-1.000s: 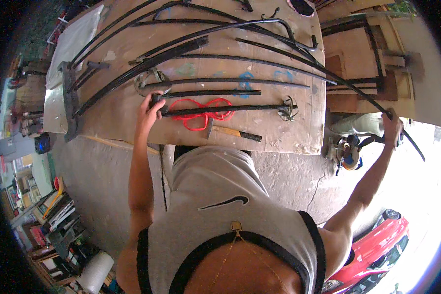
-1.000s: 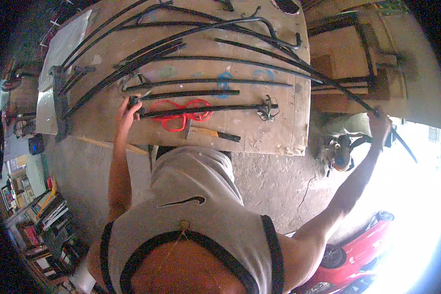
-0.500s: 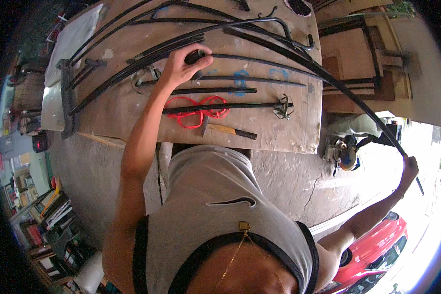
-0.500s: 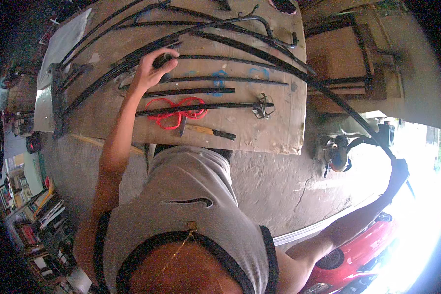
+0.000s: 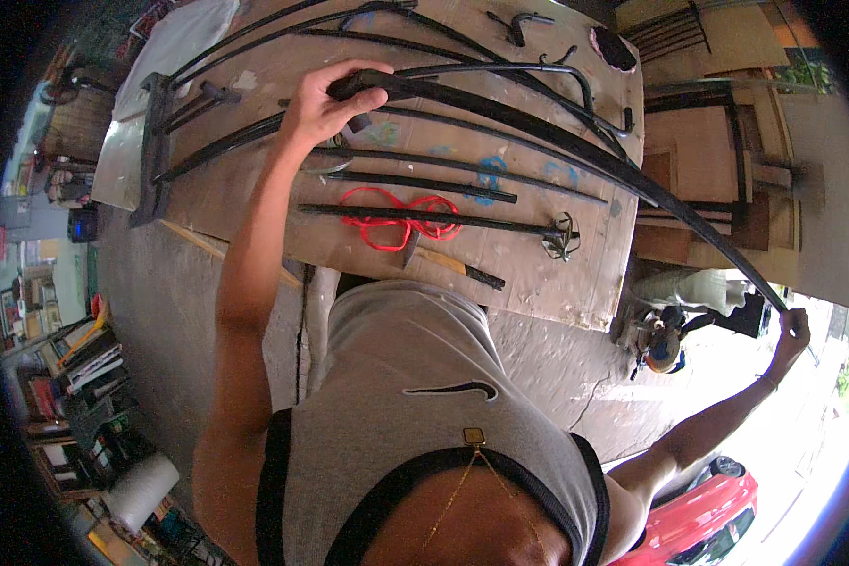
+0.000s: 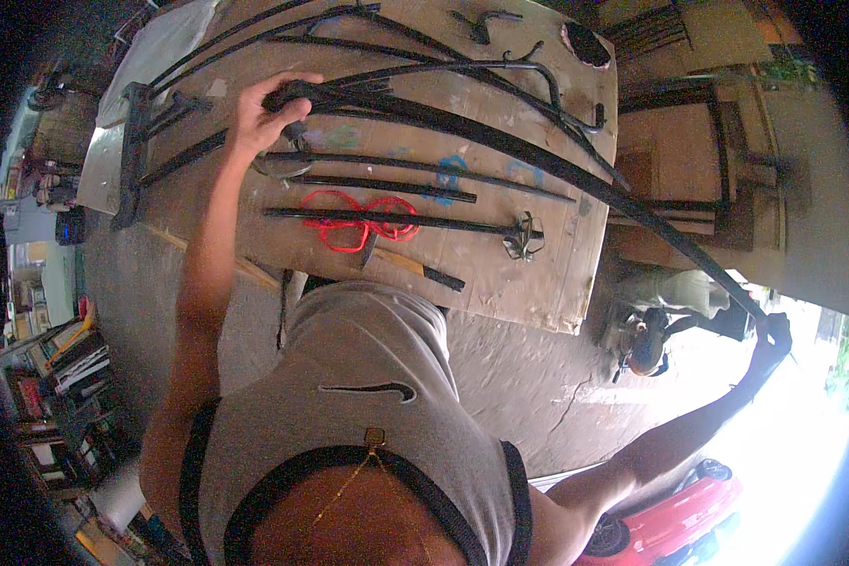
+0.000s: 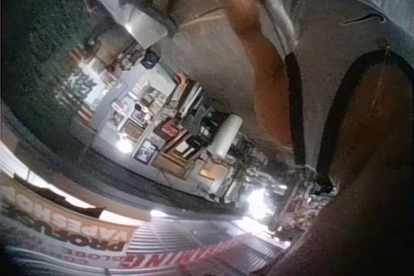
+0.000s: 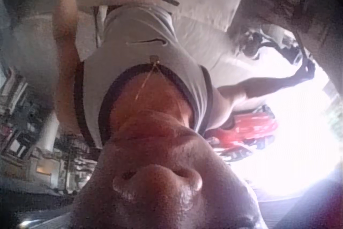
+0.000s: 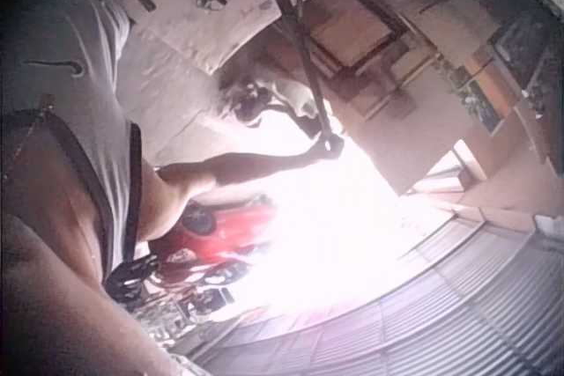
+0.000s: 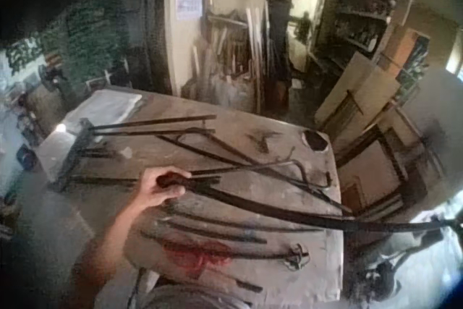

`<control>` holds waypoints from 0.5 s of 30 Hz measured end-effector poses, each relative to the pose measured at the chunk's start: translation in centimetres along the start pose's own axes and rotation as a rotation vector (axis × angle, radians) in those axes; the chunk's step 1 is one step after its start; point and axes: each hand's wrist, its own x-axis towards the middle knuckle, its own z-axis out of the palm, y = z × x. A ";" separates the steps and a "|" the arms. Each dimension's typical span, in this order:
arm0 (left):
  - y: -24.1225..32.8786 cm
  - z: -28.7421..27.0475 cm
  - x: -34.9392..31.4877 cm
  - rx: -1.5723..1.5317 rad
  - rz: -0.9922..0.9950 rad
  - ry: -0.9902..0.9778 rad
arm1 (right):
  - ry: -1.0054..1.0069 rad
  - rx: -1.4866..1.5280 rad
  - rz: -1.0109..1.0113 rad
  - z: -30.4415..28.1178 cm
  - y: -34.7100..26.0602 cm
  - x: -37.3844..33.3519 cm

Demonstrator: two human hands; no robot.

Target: The person assembles a metal frame by connecting multiple black metal rods and curved pieces on a workbench. They repeatedly pick up rods, align them, and insert them into joints, occasionally lifting the partially assembled frame to test stability.

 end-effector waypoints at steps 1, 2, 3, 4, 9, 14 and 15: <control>0.2 -0.7 0.0 0.084 0.054 -0.012 | 0.002 0.008 -0.016 0.2 -0.1 0.4; 0.4 -1.4 0.0 0.167 0.108 -0.026 | 0.011 0.017 -0.031 0.4 -0.3 0.9; 0.8 -2.0 0.0 0.251 0.161 -0.041 | 0.014 0.025 -0.044 0.6 -0.5 1.3; 1.2 -2.6 -0.1 0.294 0.144 -0.073 | 0.017 0.031 -0.057 0.9 -0.7 1.8; 3.7 -4.1 -0.2 0.516 0.318 -0.167 | 0.049 0.065 -0.132 1.9 -2.1 3.8; 5.0 -4.6 -0.4 0.601 0.309 -0.133 | 0.060 0.103 -0.170 3.2 -2.8 5.1; 5.1 -4.7 -0.4 0.593 0.357 -0.096 | 0.084 0.080 -0.200 3.4 -2.6 5.1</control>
